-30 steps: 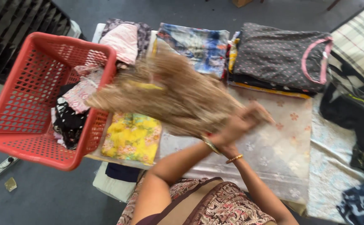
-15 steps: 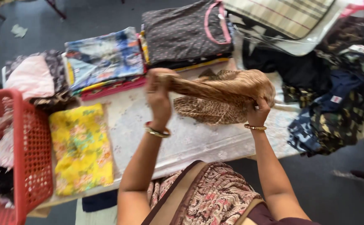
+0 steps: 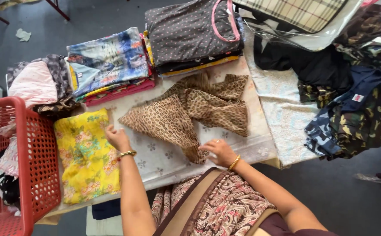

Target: Fold various pieces of clothing and place them in a basket or on a stack.

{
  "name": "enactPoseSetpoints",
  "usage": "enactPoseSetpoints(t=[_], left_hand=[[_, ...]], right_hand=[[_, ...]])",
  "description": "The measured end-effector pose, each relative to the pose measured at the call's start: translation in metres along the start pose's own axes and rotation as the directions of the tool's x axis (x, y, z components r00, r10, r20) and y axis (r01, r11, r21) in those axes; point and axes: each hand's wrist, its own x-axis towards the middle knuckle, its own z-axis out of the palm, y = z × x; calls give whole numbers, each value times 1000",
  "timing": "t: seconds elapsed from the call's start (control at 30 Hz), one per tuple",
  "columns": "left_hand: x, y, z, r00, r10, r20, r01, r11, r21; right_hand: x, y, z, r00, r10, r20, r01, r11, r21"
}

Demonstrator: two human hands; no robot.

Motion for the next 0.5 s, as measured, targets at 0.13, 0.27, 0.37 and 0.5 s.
enactPoseSetpoints(t=[0.13,0.27,0.37,0.5], left_hand=[[-76,24,21,964,239,120,-245,969,34],[-164,82,40,687,591,423,-638,769,-38],[-199,132,28,520,610,598,-759,651,-5],[-195,72,61,523,467,713,-725,684,84]], right_hand=[[-20,48,15,927,313,-209,-330,943,-51],[-6,66,-16,777,495,-390,-606,756,-247],[-10,94,-9,701,617,-357,-712,627,-315],[-31,141,8,623,676,-393,-769,622,-149]])
